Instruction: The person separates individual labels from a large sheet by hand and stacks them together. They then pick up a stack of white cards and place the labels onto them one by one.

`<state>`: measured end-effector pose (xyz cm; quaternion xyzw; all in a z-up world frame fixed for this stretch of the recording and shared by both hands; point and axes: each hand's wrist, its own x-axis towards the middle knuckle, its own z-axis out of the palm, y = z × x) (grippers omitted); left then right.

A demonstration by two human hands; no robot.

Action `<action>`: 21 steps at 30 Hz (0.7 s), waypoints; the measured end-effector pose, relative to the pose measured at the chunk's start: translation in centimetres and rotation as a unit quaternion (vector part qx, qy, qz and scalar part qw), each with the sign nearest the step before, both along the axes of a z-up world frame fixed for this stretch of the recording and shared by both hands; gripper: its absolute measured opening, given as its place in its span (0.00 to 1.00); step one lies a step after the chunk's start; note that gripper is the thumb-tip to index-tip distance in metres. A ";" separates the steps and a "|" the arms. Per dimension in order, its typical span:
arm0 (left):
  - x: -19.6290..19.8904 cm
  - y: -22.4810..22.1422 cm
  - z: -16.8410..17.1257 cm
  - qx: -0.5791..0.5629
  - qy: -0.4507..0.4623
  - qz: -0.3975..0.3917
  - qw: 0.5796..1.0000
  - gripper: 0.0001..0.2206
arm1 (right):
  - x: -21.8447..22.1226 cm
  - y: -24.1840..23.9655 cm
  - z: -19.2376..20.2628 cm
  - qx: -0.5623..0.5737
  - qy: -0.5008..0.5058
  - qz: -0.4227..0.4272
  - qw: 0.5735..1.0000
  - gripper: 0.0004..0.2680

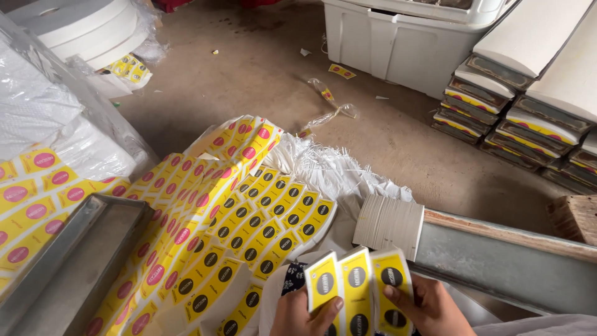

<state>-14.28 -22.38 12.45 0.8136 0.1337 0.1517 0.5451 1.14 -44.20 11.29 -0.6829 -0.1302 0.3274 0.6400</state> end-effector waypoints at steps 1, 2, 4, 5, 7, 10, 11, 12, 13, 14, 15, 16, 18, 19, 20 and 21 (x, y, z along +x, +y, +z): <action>0.2 -0.2 0.2 -0.019 0.023 -0.011 1.000 0.17 | 0.3 -0.2 -0.9 -0.034 0.008 -0.016 0.999 0.14; 0.5 -0.4 0.3 -0.037 0.046 -0.023 0.998 0.17 | 0.6 -0.5 -1.7 -0.070 0.016 -0.031 0.997 0.14; 1.1 -1.3 0.0 -0.049 0.073 -0.024 0.996 0.17 | 0.6 0.4 -1.6 -0.088 -0.022 -0.058 0.994 0.14; 1.5 -1.7 -0.2 -0.063 0.103 -0.030 0.992 0.16 | 0.5 0.8 -1.6 -0.108 -0.058 -0.090 0.988 0.15; 1.8 -1.8 -3.0 -0.035 0.094 -0.027 0.995 0.17 | 0.8 0.5 -4.1 -0.113 -0.202 -0.094 0.968 0.15; 1.9 -2.2 -4.8 -0.033 0.079 -0.043 0.995 0.16 | 2.1 -1.5 -6.7 -0.019 -0.046 -0.089 0.995 0.15; 1.7 -2.2 -4.9 -0.053 0.072 -0.052 0.995 0.16 | 2.6 -2.1 -7.4 0.091 0.252 -0.064 0.961 0.14; 1.7 -2.2 -5.2 -0.054 0.074 -0.053 0.994 0.16 | 2.7 -2.3 -7.0 0.090 0.254 -0.065 0.961 0.14; 1.5 -2.2 -5.5 -0.158 0.046 -0.088 0.982 0.15 | 2.6 -2.3 -6.7 0.074 0.202 -0.054 0.975 0.12; 1.2 -2.2 -5.8 -0.260 0.017 -0.121 0.958 0.15 | 2.6 -2.4 -6.4 0.059 0.149 -0.042 0.986 0.11; 1.5 -2.4 -4.9 -0.260 0.018 -0.120 0.958 0.15 | 2.3 -2.2 -5.7 0.059 0.151 -0.042 0.986 0.11; 1.8 -2.5 -4.1 -0.217 0.008 -0.101 0.971 0.14 | 2.0 -2.0 -5.0 0.017 -0.108 -0.048 0.993 0.11; 2.5 -2.5 -2.9 -0.174 -0.003 -0.083 0.981 0.14 | 3.6 -2.7 -6.8 -0.027 -0.360 -0.052 0.931 0.11; 2.4 -2.1 -2.4 -0.153 0.072 -0.039 0.985 0.14 | 5.0 -3.1 -9.3 -0.083 -0.068 -0.087 0.990 0.11; 2.3 -1.6 -1.8 -0.130 0.147 0.004 0.980 0.15 | 6.5 -3.5 -11.9 -0.132 0.230 -0.110 0.958 0.12; 1.4 0.2 -3.3 -0.128 0.151 0.005 0.980 0.15 | 6.9 -5.1 -10.6 -0.130 0.234 -0.108 0.957 0.12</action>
